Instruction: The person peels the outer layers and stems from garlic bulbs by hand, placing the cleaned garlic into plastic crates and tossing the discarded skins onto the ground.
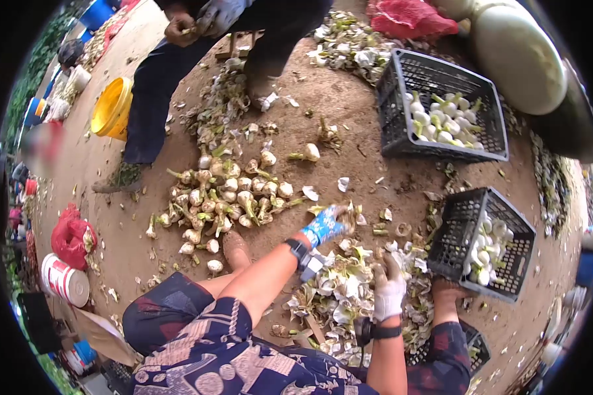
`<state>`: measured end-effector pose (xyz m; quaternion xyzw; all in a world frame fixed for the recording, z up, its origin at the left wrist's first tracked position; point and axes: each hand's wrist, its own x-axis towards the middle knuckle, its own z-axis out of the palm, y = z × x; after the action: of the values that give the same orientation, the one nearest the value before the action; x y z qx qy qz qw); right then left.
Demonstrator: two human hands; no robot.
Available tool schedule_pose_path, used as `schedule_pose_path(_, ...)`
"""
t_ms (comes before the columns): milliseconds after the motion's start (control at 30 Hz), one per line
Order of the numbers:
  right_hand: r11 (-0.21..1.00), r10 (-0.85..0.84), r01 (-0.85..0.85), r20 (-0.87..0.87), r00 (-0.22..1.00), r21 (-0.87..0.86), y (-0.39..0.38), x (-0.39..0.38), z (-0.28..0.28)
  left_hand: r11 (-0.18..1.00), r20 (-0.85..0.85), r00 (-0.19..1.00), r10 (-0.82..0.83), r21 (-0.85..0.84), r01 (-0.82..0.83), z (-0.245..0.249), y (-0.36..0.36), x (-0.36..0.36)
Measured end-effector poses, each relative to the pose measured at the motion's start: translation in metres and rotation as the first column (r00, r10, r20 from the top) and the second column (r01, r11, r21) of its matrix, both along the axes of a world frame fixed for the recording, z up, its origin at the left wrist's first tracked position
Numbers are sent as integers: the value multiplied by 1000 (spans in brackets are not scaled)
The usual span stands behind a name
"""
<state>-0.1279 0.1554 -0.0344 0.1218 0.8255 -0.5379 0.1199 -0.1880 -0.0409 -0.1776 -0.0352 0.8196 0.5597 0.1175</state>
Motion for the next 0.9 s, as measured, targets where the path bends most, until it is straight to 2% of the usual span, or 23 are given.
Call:
schedule_pose_path(33, 984, 151, -141, -89, 984, 111, 5, -4, -5, 979, 40, 996, -76, 195, 67, 36, 12, 19)
schedule_pose_path(67, 986, 141, -136, -41, 989, 94, 6, 1, -6, 937, 36, 987, -156, 320, 137, 75, 22, 40)
schedule_pose_path(100, 989, 150, -150, 29, 988, 1, 2, 8, 3, 933, -9, 972, -236, 279, 229, 93, 34, 60)
schedule_pose_path(133, 983, 163, -154, 87, 983, -97, 1, 16, 12, 928, 143, 928, -344, 200, 313, 136, 31, 72)
schedule_pose_path(167, 977, 204, -206, 60, 977, 45, 6, 24, 20, 956, 8, 966, -257, 147, 253, 138, 38, 93)
schedule_pose_path(200, 950, 246, -248, 36, 969, 189, 12, 29, 29, 921, 47, 955, -292, 284, 268, 156, 35, 98)
schedule_pose_path(233, 892, 303, -289, 16, 953, 348, 15, 36, 53, 945, -83, 958, -273, 161, 283, 161, 38, 108)
schedule_pose_path(267, 989, 80, -64, 123, 989, -131, 13, 47, 64, 962, -208, 944, -258, 35, 270, 166, 38, 116)
schedule_pose_path(333, 903, 114, -12, 214, 970, -430, 24, 67, 78, 908, -217, 887, -408, -198, 369, 206, 42, 122)
schedule_pose_path(400, 940, 181, -169, 15, 983, -296, 33, 82, 79, 881, -329, 828, -453, -306, 361, 227, 49, 134)
schedule_pose_path(467, 950, 311, -310, 42, 950, -18, 42, 93, 83, 850, -299, 806, -511, -316, 421, 261, 54, 146)
schedule_pose_path(533, 937, 253, -229, 60, 966, -262, 45, 110, 84, 836, -297, 807, -510, -391, 385, 266, 57, 165)
schedule_pose_path(600, 931, 241, -229, 8, 971, -286, 50, 128, 107, 813, -301, 779, -551, -406, 418, 266, 56, 174)
schedule_pose_path(667, 801, 181, -100, 79, 980, -591, 52, 145, 124, 907, -199, 886, -419, -47, 419, 260, 51, 184)
schedule_pose_path(700, 841, 185, -184, -50, 981, -509, 53, 148, 131, 896, 19, 940, -340, 310, 318, 261, 51, 185)
schedule_pose_path(733, 768, 108, -119, -56, 993, -630, 50, 156, 139, 780, 164, 924, -347, 598, 187, 263, 46, 189)
schedule_pose_path(767, 759, 147, -191, -122, 982, -622, 52, 160, 152, 449, 378, 832, -405, 875, -179, 271, 48, 196)
schedule_pose_path(800, 748, 62, -278, -353, 934, -603, 39, 157, 140, 298, 298, 846, -441, 939, -175, 279, 64, 200)
schedule_pose_path(833, 548, 111, -117, -67, 992, -828, 39, 161, 130, 426, 398, 864, -308, 870, -249, 247, 47, 204)
schedule_pose_path(867, 603, 103, -49, 17, 995, -796, 38, 161, 154, 83, 276, 790, -548, 957, -277, 235, 43, 200)
schedule_pose_path(900, 591, 78, 10, 69, 995, -807, 39, 160, 149, 412, 445, 870, -212, 848, -333, 259, 63, 204)
